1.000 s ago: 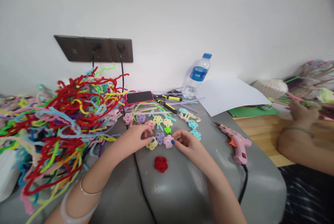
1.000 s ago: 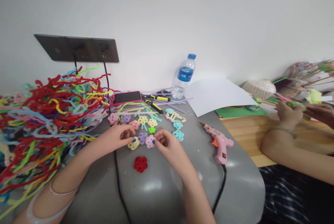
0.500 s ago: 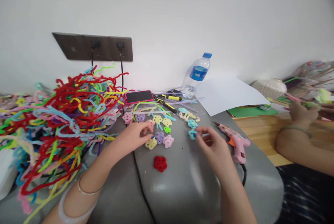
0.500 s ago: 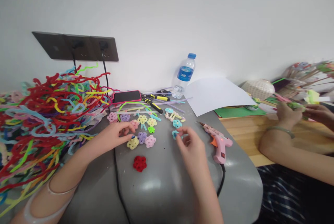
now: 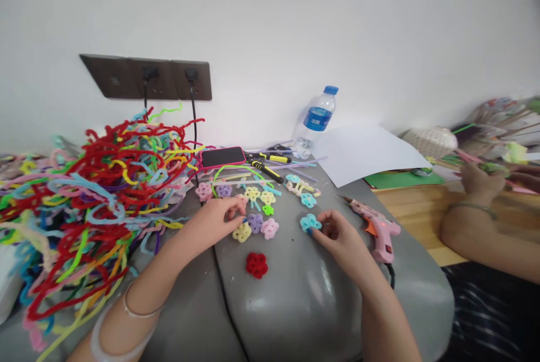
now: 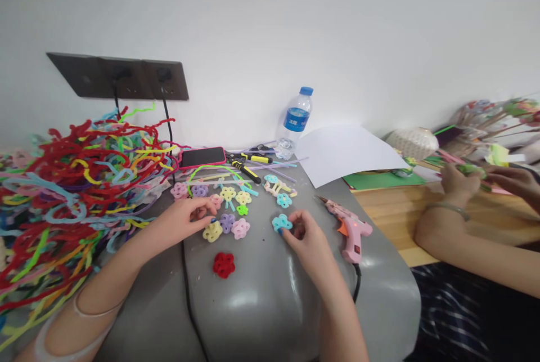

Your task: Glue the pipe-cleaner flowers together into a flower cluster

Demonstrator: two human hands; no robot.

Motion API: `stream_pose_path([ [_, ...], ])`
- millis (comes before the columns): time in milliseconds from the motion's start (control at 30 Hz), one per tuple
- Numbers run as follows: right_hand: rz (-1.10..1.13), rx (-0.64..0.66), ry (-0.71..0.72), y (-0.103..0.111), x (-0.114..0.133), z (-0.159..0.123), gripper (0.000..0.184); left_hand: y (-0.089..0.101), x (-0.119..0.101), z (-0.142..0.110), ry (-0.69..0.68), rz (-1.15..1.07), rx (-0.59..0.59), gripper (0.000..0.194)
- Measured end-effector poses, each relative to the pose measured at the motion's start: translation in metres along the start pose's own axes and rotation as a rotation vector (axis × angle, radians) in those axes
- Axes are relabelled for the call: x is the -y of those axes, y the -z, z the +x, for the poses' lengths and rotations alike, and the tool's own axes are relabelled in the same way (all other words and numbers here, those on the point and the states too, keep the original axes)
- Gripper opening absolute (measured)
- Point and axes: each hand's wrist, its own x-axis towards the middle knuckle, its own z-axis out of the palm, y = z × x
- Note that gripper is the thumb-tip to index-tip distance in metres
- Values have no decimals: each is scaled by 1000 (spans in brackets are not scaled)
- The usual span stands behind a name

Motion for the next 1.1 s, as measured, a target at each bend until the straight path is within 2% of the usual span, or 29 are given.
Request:
stream_pose_path([
  [133,123,126,43,0,4,-6,34,0,0,0,-4,1,7,10],
  [367,101,514,28,0,20,-21,21,0,1,0,3,2,8,13],
  [467,96,625,43,0,30,-26,13,1,0,-1,6,3,7,12],
  [567,137,613,68,-2,32,-24,12,1,-2,-1,-1,-1,6,11],
  [700,234,502,62,-8,27,-17,25,2,-3,-1,0,-5,11,11],
  [800,246,483,73,-12,27,-13,30,2,-4,-1,-32,23,-14,11],
  [933,218,458,96,-16,30,-11,26,1,-11,-2,-129,77,-26,7],
  [1100,192,448,114,-18,27,-9,20,-2,-23,-9,-265,171,79,11],
])
